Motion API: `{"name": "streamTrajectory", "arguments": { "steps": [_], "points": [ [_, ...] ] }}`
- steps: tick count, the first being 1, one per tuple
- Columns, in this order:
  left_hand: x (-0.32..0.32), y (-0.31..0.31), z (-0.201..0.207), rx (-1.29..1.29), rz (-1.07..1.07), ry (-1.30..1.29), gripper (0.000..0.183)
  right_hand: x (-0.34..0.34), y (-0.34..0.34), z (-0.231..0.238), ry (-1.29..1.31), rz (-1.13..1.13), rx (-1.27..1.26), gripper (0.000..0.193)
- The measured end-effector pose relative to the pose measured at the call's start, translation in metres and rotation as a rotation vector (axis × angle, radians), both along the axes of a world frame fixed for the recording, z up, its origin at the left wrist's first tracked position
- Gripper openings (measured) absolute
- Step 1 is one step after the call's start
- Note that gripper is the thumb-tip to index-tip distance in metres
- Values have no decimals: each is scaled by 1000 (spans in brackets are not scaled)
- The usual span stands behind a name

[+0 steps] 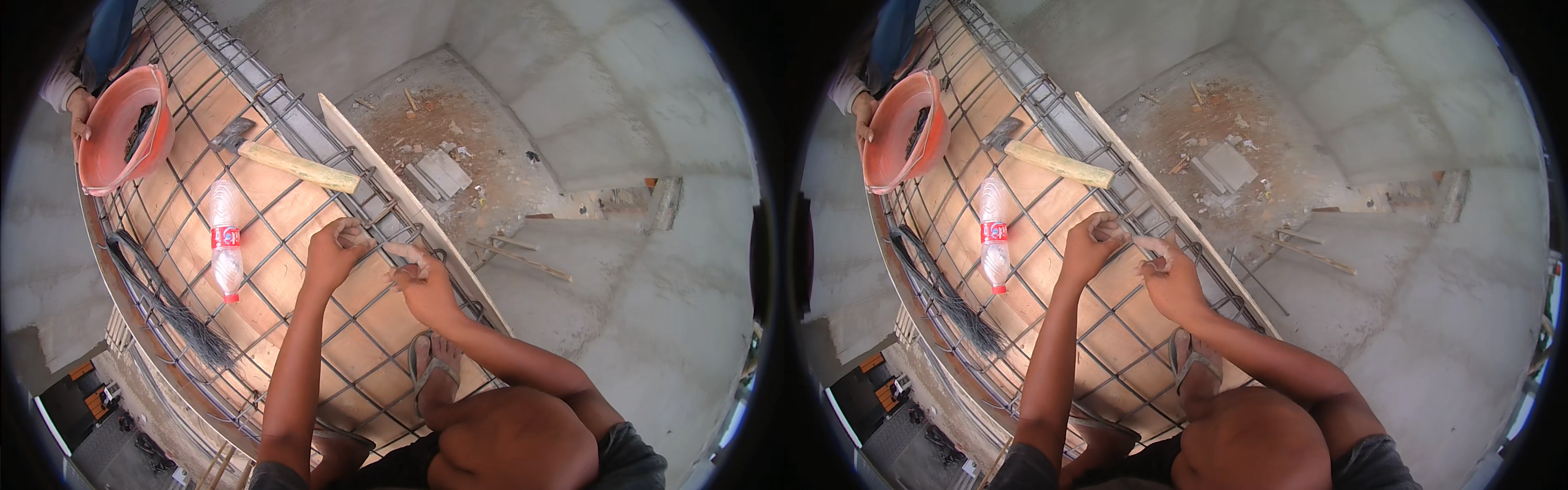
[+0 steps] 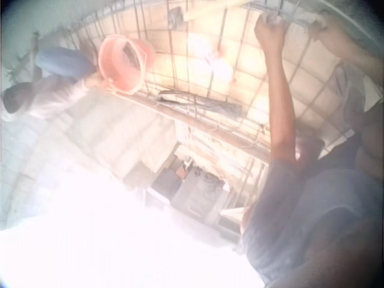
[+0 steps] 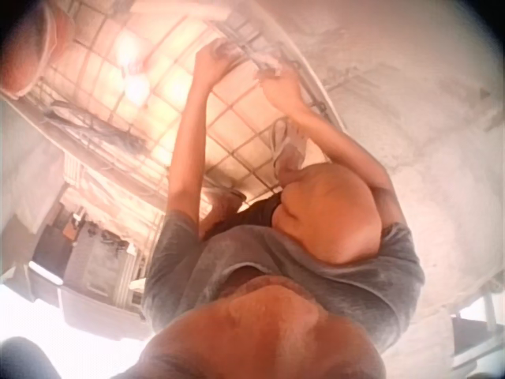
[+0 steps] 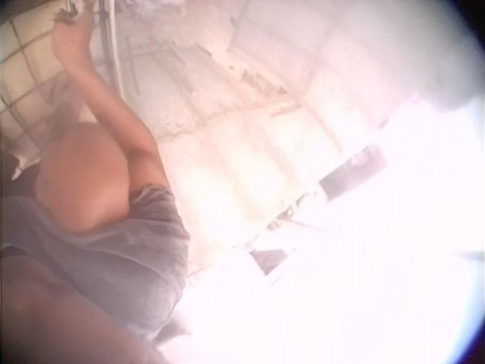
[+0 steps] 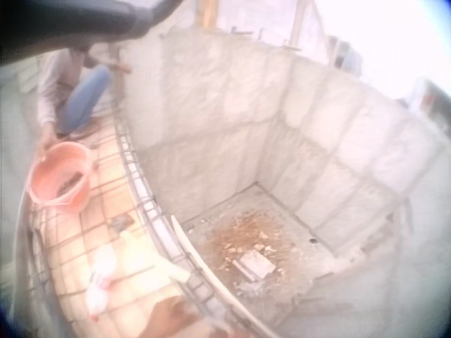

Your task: The person uses their hands to tie and secure steel reinforcement wires onto a rebar grid over a wooden form at a construction site.

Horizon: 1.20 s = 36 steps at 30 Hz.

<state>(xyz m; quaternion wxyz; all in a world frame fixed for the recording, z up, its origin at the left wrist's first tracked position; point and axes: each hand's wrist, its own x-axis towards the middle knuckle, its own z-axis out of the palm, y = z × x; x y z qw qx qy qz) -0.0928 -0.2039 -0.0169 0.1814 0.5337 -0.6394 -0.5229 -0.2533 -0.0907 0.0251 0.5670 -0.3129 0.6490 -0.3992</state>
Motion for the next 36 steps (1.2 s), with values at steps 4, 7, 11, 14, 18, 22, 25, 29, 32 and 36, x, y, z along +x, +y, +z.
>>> {"name": "streamTrajectory", "arguments": {
  "steps": [4, 7, 11, 14, 18, 22, 25, 29, 32, 36],
  "points": [
    [-1, -2, -6, -9, 11, 28, 47, 0, -12, 6, -35, 21, -61, 38],
    [-3, -3, -10, -25, -1, -15, 54, -3, -19, 12, -61, 51, -79, 34],
    [-14, -7, -4, -73, -41, -195, 55, -6, -28, 7, -111, 50, -114, 31],
    [-13, -11, -1, -95, -79, -233, 51, -4, -30, -2, -163, 32, -155, 31],
    [-16, -12, 0, -163, -122, -285, 48, -7, -33, 3, -162, 48, -155, 31],
    [-14, -13, -6, -220, -102, -315, 48, -7, -29, 6, -179, 37, -142, 31],
    [-21, -11, 2, -234, -135, -347, 49, -15, -11, -4, -152, 59, -168, 31],
    [-23, -9, 9, -261, -164, -378, 53, -15, 2, -3, -136, 36, -61, 30],
    [-20, -11, 10, -263, -179, -380, 57, -14, 9, -11, -64, 85, -80, 31],
    [-19, -12, 8, -280, -197, -371, 63, -15, 11, -9, -86, 85, -62, 30]
  ]
}}
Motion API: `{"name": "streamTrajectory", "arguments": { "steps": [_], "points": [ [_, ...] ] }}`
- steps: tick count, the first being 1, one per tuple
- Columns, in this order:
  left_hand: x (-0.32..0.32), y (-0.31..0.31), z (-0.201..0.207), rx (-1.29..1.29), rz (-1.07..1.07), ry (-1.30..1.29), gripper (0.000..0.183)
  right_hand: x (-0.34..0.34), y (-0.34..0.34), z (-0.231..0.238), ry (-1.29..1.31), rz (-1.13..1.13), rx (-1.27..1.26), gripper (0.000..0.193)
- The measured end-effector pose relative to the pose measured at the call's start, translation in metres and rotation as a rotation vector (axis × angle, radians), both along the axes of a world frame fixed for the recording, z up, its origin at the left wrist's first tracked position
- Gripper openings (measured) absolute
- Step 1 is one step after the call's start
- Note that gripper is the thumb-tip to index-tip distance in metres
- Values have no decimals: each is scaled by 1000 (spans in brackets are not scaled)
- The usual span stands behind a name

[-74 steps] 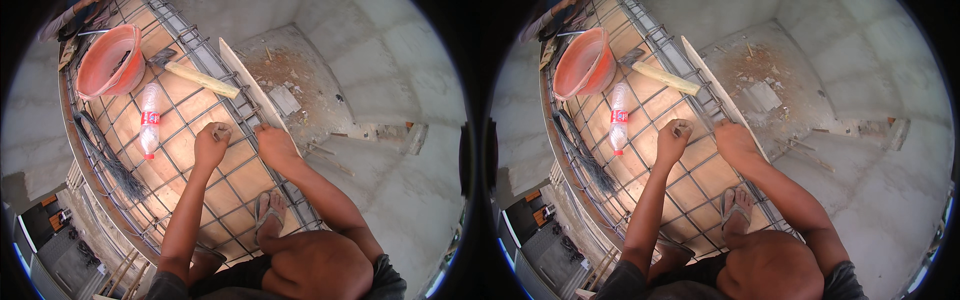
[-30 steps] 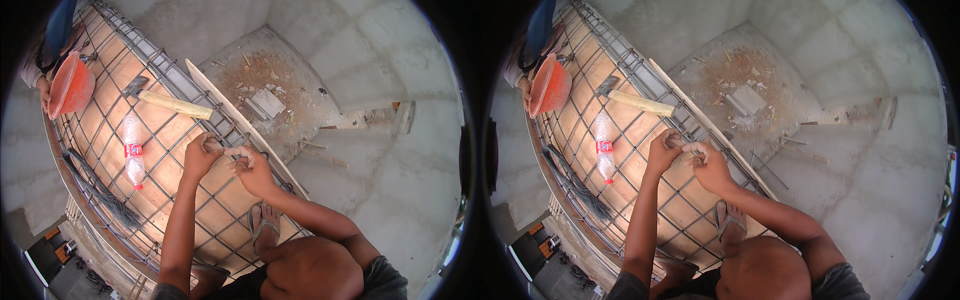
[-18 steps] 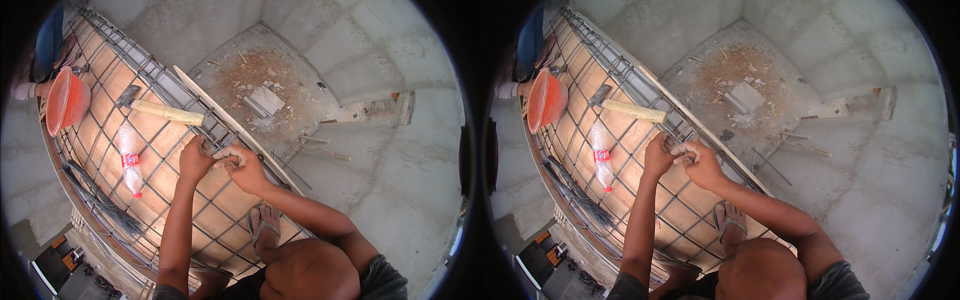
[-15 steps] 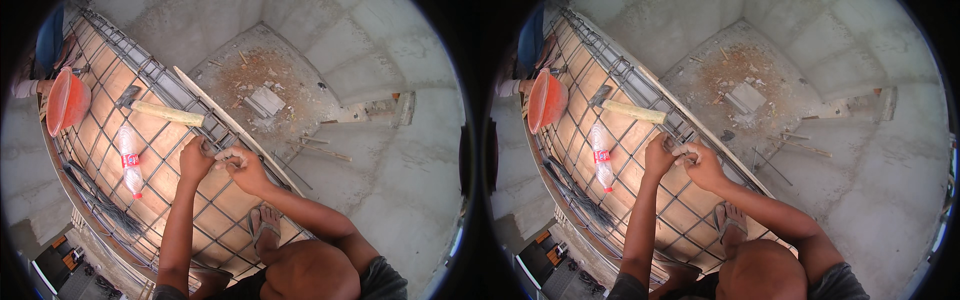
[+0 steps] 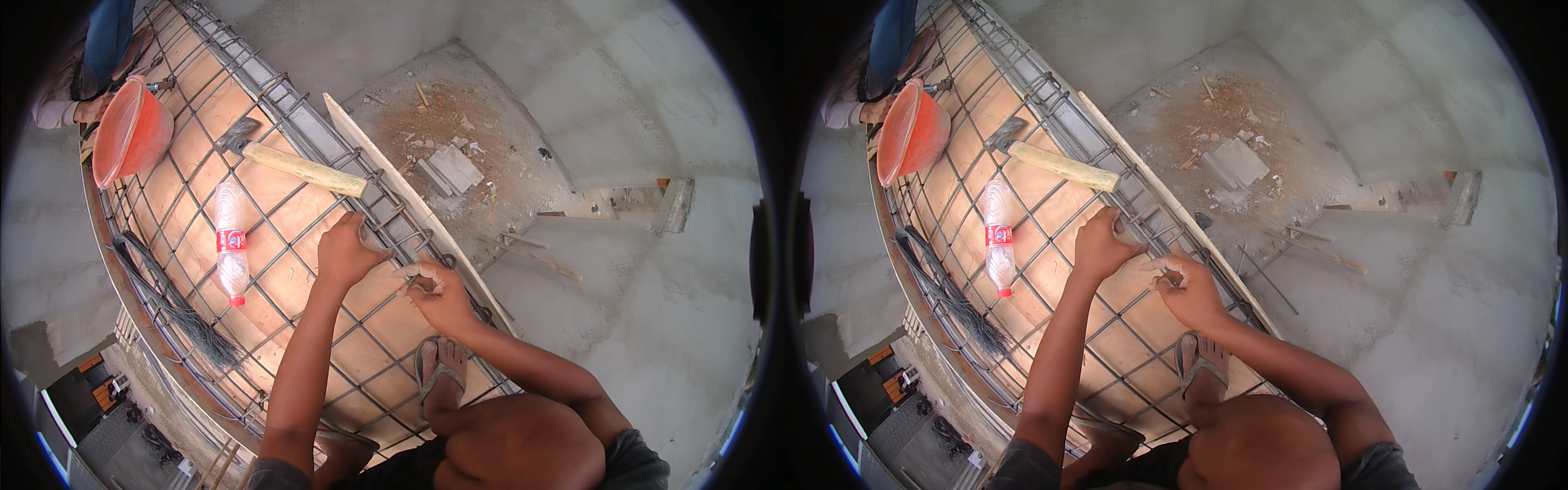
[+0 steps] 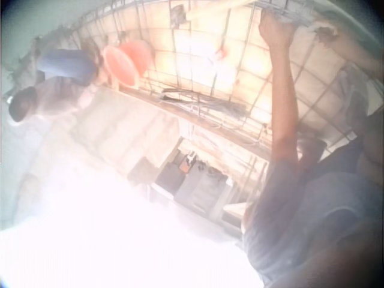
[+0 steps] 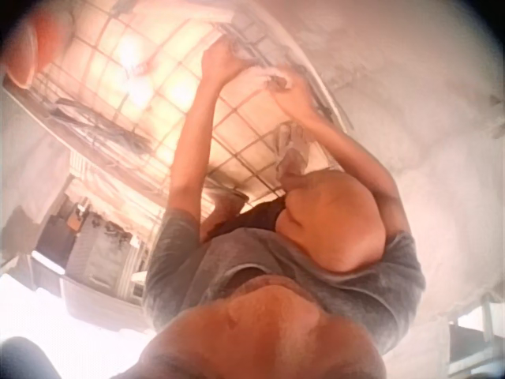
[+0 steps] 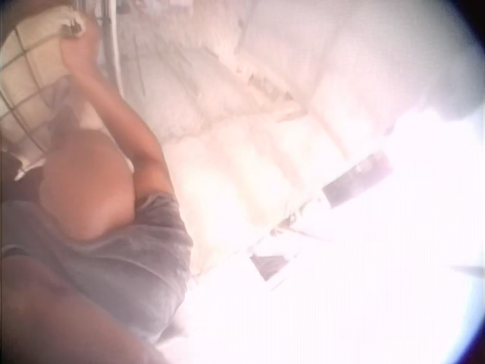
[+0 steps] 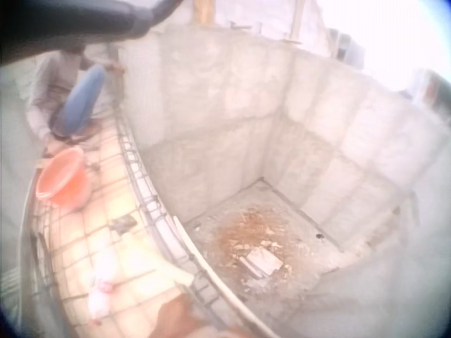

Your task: The person uses their hands to tie and secure steel reinforcement wires onto a rebar grid over a wooden form at a construction site.

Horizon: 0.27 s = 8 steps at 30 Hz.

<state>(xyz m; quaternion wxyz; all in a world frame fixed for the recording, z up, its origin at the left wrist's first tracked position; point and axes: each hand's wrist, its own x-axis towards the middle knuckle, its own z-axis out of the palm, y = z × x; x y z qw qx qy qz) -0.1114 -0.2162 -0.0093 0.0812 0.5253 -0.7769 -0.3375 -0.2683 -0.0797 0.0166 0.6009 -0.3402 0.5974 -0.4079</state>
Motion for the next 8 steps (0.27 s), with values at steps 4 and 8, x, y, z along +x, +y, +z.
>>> {"name": "streamTrajectory", "arguments": {
  "steps": [4, 8],
  "points": [
    [5, -4, 0, 58, -23, 43, 76, 5, 9, 5, 35, -38, 28, 31],
    [24, -6, 8, 364, 72, 195, 76, 7, 37, 2, 1, -96, 113, 29]
  ]
}}
